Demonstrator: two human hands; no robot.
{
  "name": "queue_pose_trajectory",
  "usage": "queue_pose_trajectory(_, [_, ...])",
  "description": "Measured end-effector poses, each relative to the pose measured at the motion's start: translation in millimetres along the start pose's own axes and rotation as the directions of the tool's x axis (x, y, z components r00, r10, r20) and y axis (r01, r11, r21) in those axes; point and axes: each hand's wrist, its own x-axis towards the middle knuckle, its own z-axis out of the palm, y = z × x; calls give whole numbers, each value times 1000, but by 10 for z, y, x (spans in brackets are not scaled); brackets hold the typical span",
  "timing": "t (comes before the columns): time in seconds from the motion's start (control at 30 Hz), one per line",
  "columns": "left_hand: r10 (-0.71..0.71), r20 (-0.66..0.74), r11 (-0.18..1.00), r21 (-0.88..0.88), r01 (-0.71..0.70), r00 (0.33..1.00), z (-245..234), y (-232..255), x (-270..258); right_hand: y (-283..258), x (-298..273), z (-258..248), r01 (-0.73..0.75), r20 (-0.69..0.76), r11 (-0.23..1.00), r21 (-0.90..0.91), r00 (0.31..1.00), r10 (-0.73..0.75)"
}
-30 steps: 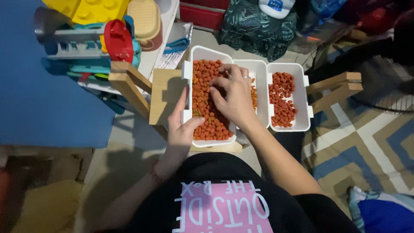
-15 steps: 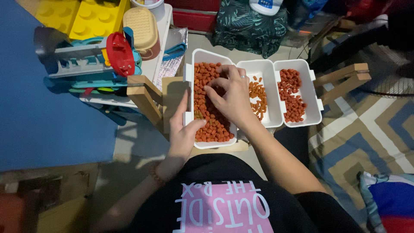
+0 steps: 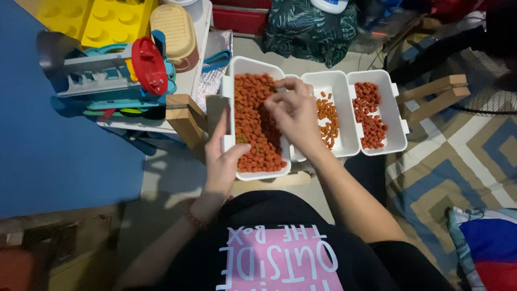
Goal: The person sorts goji berries by hand, picking out green-colored berries from a container filled with red berries and placing them into a separate container. The person continues this sorting process across multiple containers.
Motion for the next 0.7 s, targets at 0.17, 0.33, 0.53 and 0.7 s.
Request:
queue_pose_trajectory(0.17, [91, -95, 996, 29, -89, 991, -130, 43, 28, 250, 137, -177, -145, -37, 973, 178, 987, 154])
queue_pose_trajectory(0.33, [107, -158, 993, 65, -98, 982, -249, 162, 8, 415, 149, -291, -150, -127, 978, 143, 978, 169])
queue_pose_trajectory(0.53, [112, -148, 994, 15, -111, 983, -189, 202, 18, 432, 61, -276, -21, 113, 920, -391, 991, 71])
queue_pose_trajectory(0.7, [59, -86, 994, 93, -51, 995, -114, 141, 21, 220, 32, -336, -76, 67, 978, -196, 994, 91])
